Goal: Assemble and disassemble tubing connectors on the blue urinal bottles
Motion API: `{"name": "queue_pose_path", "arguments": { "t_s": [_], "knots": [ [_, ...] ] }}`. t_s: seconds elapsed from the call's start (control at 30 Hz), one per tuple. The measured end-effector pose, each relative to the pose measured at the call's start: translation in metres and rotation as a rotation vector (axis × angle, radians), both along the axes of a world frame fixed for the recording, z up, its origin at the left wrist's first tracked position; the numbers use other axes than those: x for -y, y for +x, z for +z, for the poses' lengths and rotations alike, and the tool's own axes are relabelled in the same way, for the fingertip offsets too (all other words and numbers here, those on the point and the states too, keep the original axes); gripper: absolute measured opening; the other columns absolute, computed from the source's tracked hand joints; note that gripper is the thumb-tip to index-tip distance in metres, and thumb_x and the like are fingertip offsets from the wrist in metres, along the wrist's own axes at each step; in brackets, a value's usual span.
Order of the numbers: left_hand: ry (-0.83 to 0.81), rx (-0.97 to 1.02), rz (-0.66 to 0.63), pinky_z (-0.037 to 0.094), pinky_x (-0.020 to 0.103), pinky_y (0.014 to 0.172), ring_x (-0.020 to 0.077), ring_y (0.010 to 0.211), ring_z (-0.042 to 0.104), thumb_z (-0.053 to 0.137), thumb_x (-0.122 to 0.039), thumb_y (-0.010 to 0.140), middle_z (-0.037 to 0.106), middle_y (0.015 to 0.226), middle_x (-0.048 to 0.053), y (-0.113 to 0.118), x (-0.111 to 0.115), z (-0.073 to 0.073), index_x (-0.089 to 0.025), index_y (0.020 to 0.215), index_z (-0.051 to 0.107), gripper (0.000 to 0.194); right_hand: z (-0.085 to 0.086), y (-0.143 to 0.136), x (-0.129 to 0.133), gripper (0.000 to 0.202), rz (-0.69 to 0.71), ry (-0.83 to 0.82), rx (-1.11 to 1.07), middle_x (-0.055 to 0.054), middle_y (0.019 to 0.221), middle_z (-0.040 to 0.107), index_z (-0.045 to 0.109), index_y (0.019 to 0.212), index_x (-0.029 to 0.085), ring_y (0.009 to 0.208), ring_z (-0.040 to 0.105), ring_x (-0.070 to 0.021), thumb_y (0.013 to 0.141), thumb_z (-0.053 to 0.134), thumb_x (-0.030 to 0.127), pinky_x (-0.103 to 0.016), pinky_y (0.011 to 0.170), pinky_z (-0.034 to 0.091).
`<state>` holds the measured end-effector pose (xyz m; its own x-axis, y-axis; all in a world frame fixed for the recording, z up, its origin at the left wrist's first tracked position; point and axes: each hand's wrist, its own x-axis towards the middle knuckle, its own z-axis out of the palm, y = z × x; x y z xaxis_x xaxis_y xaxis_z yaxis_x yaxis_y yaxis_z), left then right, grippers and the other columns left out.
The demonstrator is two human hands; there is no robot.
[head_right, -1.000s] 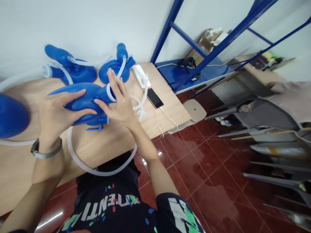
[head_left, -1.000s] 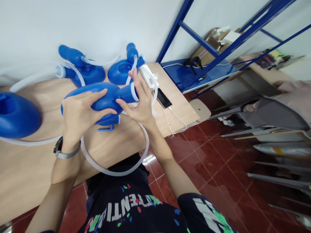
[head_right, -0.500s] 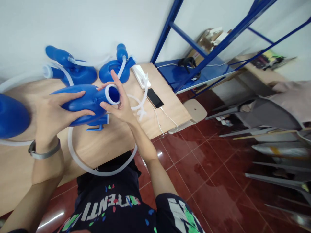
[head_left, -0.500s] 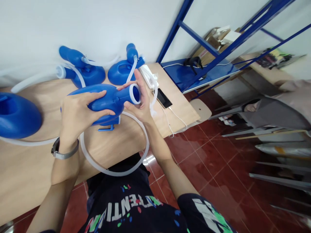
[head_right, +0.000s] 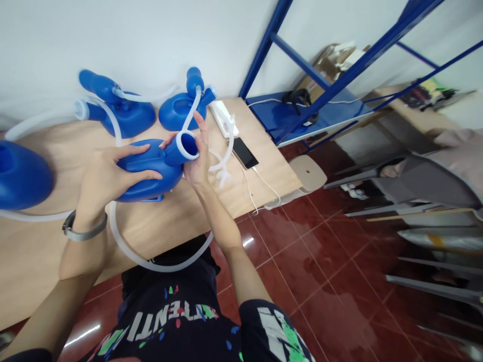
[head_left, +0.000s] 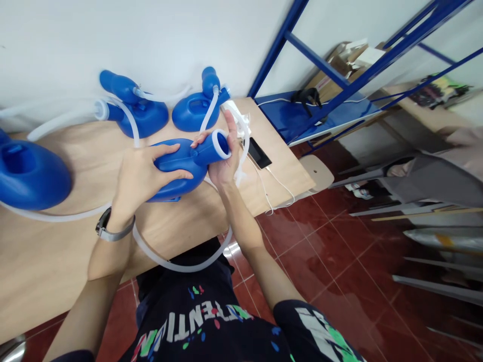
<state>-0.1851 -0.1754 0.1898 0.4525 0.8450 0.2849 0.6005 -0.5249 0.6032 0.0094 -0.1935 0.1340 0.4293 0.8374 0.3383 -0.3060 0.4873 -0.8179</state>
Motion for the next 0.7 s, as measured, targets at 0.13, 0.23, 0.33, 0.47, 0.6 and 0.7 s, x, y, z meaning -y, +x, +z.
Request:
{"name": "queue_pose_path", "arguments": {
  "t_s": [0.13,0.23,0.33,0.47,0.6,0.7],
  "knots": [
    [0.008,-0.031,0.008,0.058,0.049,0.111,0.0353,0.118,0.077,0.092,-0.063,0.075,0.081,0.129,0.005,-0.002,0.0,0.001,-0.032,0.132,0.08,0.066,-0.001,0.0,0.001,0.087,0.027,0.019,0.006,-0.005,0.095,0.072,0.032,0.167,0.034,0.112,0.076,-0.033,0.098,0.044,0.085,-0.056,0.097,0.062],
    [-0.001,-0.05,0.0,0.057,0.047,0.111,0.0348,0.117,0.077,0.092,-0.063,0.075,0.081,0.128,0.005,-0.002,-0.001,0.002,-0.031,0.132,0.08,0.067,-0.002,0.001,0.003,0.08,0.064,0.068,-0.01,-0.003,0.092,0.072,0.035,0.165,0.033,0.11,0.076,-0.0313,0.1,0.051,0.076,-0.056,0.103,0.061],
    [-0.021,-0.054,-0.013,0.058,0.046,0.111,0.0343,0.116,0.077,0.092,-0.064,0.074,0.082,0.126,0.004,-0.002,-0.003,0.004,-0.031,0.131,0.081,0.068,-0.004,0.004,0.002,0.077,0.101,0.041,0.004,-0.005,0.098,0.075,0.039,0.163,0.031,0.115,0.075,-0.0302,0.102,0.049,0.076,-0.055,0.109,0.059],
    [-0.026,-0.018,-0.006,0.058,0.045,0.11,0.0334,0.117,0.076,0.092,-0.064,0.075,0.082,0.125,0.004,-0.012,-0.009,0.012,-0.03,0.127,0.083,0.063,-0.015,0.015,0.001,0.089,0.126,-0.114,0.169,-0.009,0.136,0.073,0.04,0.164,0.032,0.135,0.068,-0.029,0.1,0.027,0.092,-0.054,0.114,0.057],
    [0.117,0.028,0.058,0.054,0.049,0.118,0.0338,0.123,0.075,0.086,-0.067,0.082,0.08,0.129,0.007,-0.043,-0.021,0.02,-0.022,0.124,0.083,0.061,-0.045,0.026,0.016,0.067,0.3,-0.242,0.45,-0.008,0.131,0.076,0.061,0.147,0.028,0.128,0.072,-0.026,0.106,0.043,0.079,-0.05,0.117,0.056],
    [0.183,-0.037,0.143,0.051,0.046,0.123,0.0332,0.133,0.071,0.079,-0.071,0.088,0.077,0.14,0.005,-0.071,-0.032,0.023,-0.025,0.128,0.081,0.061,-0.073,0.025,0.033,0.048,0.341,-0.259,0.779,-0.01,0.136,0.073,0.069,0.139,0.025,0.131,0.069,-0.0266,0.11,0.054,0.061,-0.052,0.121,0.052]
  ]
}}
